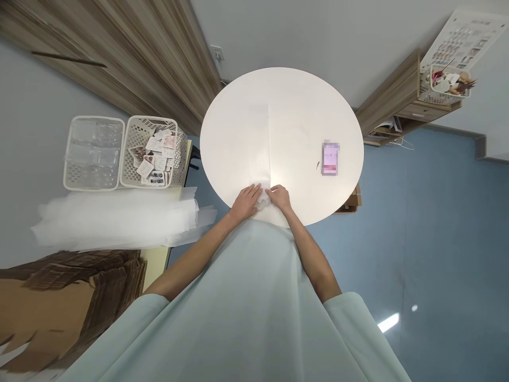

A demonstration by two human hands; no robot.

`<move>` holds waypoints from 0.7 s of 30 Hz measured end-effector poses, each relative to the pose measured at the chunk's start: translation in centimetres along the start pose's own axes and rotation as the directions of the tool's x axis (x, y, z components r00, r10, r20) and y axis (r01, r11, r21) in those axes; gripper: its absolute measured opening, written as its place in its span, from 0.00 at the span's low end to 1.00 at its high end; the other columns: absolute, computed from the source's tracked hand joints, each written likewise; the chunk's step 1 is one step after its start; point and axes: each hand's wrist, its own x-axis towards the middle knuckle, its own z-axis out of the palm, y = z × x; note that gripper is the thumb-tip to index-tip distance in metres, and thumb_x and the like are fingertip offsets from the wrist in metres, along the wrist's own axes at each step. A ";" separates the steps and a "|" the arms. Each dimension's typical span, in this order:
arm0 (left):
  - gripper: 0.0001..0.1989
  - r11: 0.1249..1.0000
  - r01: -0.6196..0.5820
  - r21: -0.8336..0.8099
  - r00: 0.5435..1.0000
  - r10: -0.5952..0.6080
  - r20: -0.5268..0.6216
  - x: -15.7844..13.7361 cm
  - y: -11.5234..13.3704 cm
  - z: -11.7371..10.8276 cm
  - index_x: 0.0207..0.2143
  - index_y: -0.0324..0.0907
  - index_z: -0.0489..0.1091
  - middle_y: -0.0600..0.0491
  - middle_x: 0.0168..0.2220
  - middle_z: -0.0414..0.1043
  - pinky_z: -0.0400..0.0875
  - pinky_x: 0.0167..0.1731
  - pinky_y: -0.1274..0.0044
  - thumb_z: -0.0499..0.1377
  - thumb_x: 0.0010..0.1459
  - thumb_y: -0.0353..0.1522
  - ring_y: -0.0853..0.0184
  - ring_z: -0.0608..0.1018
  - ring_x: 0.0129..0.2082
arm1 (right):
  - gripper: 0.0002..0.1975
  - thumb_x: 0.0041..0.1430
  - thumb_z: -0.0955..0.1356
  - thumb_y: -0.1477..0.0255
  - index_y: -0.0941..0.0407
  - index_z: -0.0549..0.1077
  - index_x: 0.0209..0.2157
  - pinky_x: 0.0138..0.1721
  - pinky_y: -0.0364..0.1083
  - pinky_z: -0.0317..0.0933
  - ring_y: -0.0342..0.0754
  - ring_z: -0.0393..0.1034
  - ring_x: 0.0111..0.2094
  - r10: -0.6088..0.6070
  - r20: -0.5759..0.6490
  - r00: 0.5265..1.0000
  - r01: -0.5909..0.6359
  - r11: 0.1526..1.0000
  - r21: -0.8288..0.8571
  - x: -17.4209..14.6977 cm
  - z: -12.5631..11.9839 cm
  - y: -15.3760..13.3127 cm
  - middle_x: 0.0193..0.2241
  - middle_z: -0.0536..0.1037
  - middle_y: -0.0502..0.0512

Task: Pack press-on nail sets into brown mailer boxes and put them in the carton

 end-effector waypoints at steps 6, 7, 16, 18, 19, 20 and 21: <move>0.40 1.000 -0.006 -0.004 1.000 0.006 0.003 -0.1 -0.1 -0.6 0.71 0.40 0.63 0.42 0.75 0.57 0.54 0.72 0.57 0.60 0.54 0.26 0.48 0.61 0.74 | 0.15 0.73 0.64 0.69 0.55 0.74 0.56 0.45 0.48 0.70 0.52 0.79 0.43 -0.210 -0.018 0.978 0.196 0.939 -0.282 -1.6 -1.2 0.2 0.47 0.84 0.59; 0.39 1.000 -0.003 -0.011 1.000 0.003 0.004 -0.1 -0.1 -0.8 0.70 0.40 0.64 0.43 0.75 0.58 0.54 0.72 0.57 0.61 0.54 0.26 0.48 0.62 0.74 | 0.18 0.72 0.62 0.74 0.54 0.72 0.59 0.45 0.49 0.70 0.53 0.79 0.45 -0.287 -0.011 0.958 0.265 0.898 -0.351 -2.0 -1.4 0.3 0.55 0.81 0.60; 0.35 0.981 0.080 -0.177 0.996 -0.073 0.051 0.5 -0.1 -3.1 0.66 0.46 0.71 0.48 0.70 0.68 0.60 0.70 0.64 0.63 0.55 0.29 0.52 0.70 0.69 | 0.27 0.66 0.63 0.76 0.49 0.68 0.64 0.44 0.50 0.71 0.52 0.76 0.46 -0.500 0.214 0.839 0.543 0.753 -0.371 -2.8 -1.6 1.7 0.69 0.69 0.54; 0.33 0.964 0.119 -0.239 0.993 -0.111 0.044 0.5 -0.1 -3.4 0.66 0.47 0.71 0.50 0.69 0.70 0.61 0.70 0.66 0.63 0.57 0.31 0.52 0.71 0.69 | 0.25 0.67 0.64 0.73 0.49 0.68 0.64 0.47 0.50 0.70 0.51 0.76 0.42 -0.487 0.189 0.853 0.522 0.795 -0.308 -2.4 -1.6 2.0 0.67 0.71 0.54; 0.31 0.951 0.149 -0.271 0.989 -0.143 0.042 0.5 -0.1 -3.5 0.66 0.47 0.72 0.50 0.68 0.71 0.62 0.69 0.66 0.64 0.58 0.34 0.53 0.71 0.68 | 0.25 0.67 0.64 0.73 0.49 0.68 0.64 0.48 0.50 0.70 0.50 0.75 0.41 -0.471 0.180 0.864 0.504 0.816 -0.283 -2.2 -1.6 2.1 0.65 0.73 0.53; 0.31 0.935 0.186 -0.302 0.982 -0.181 0.044 0.4 -0.1 -3.6 0.66 0.48 0.72 0.51 0.68 0.71 0.63 0.69 0.67 0.65 0.60 0.38 0.53 0.71 0.68 | 0.24 0.67 0.64 0.72 0.48 0.69 0.63 0.49 0.50 0.69 0.50 0.75 0.40 -0.454 0.174 0.874 0.485 0.834 -0.262 -1.9 -1.6 2.1 0.64 0.74 0.53; 0.32 0.917 0.224 -0.331 0.974 -0.219 0.053 0.3 -0.2 -3.8 0.66 0.49 0.71 0.51 0.68 0.70 0.63 0.69 0.67 0.66 0.60 0.42 0.53 0.71 0.69 | 0.24 0.67 0.64 0.72 0.49 0.70 0.63 0.49 0.50 0.69 0.49 0.75 0.39 -0.438 0.168 0.883 0.468 0.850 -0.240 -1.7 -1.6 2.0 0.63 0.75 0.53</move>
